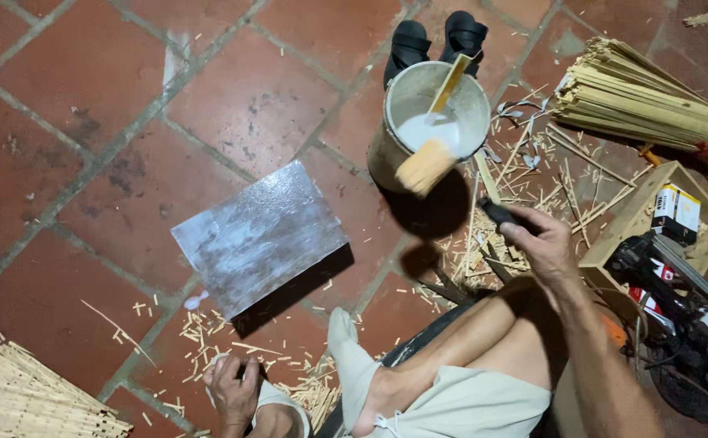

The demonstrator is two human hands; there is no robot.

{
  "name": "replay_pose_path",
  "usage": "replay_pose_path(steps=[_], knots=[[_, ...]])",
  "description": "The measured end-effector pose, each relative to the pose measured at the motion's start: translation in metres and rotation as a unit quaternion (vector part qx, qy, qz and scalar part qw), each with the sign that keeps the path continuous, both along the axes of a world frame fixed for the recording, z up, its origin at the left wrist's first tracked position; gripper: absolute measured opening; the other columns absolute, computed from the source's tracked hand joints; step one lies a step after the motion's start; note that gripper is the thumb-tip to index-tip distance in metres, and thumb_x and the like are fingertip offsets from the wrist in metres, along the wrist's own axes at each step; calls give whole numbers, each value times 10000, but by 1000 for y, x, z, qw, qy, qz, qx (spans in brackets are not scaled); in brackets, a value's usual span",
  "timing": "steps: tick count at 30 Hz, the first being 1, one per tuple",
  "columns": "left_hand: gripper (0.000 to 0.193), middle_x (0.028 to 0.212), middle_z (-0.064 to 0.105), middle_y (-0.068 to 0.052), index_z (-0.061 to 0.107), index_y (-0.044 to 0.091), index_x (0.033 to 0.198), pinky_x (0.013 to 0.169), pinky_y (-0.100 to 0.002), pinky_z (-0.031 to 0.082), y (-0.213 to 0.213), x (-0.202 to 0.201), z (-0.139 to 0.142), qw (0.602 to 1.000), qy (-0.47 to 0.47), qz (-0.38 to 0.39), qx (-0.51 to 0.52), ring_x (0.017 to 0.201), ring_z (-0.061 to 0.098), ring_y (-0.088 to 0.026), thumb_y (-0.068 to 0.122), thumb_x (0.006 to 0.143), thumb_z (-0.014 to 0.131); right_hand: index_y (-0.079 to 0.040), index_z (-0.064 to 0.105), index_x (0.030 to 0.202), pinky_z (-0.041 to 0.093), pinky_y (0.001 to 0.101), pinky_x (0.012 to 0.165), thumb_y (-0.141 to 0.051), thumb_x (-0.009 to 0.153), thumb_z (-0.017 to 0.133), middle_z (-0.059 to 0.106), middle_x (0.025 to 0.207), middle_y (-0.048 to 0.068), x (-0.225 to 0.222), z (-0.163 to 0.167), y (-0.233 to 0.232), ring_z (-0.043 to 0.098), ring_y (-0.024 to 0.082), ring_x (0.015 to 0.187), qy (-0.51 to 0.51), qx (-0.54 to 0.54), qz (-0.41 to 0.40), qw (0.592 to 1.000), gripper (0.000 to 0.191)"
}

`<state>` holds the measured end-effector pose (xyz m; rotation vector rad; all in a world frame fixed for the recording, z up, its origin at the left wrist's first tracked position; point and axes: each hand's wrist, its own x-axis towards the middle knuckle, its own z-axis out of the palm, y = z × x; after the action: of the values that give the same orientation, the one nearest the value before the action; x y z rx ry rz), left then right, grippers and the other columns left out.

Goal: The person applies white glue to a cardboard sheet using a paint roller, then places a woven bamboo mat on the glued surface and presses it down. They continue to adjust and press the mat to ensure adhesion.

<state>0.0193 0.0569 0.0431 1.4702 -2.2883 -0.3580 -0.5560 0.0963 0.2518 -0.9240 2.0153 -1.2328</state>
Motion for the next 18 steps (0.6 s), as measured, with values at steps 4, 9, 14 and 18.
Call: replay_pose_path(steps=[4,9,14,18], knots=[[108,801,599,-67,714,99,830,928,-469,347,0,-5,2,999,-4,27,35,962,596,-263,204,809,701,-33,681,1312,564,285,657,-158,925,736,736,1016,97,-7,-40,-14,671,141,803,28,-89,-95,991,410],[195,862,652,-65,657,63,798,1006,-452,355,8,-11,9,986,74,122,91,983,620,-250,242,859,709,70,635,1335,520,288,916,-71,1002,694,716,1157,113,-8,-81,-36,654,196,1022,191,-184,-16,964,366],[158,907,685,-64,686,69,873,910,-422,397,20,-16,18,956,236,175,6,906,615,-228,218,921,661,45,604,1346,504,304,816,-115,992,651,678,1101,87,0,-104,-3,612,188,926,109,-132,-91,981,391],[184,822,641,-58,664,59,823,817,-403,401,55,10,28,927,275,250,43,804,583,-212,209,930,658,30,619,1330,513,314,811,-114,986,657,687,1094,100,47,-97,16,627,194,923,210,-171,-158,950,375]])
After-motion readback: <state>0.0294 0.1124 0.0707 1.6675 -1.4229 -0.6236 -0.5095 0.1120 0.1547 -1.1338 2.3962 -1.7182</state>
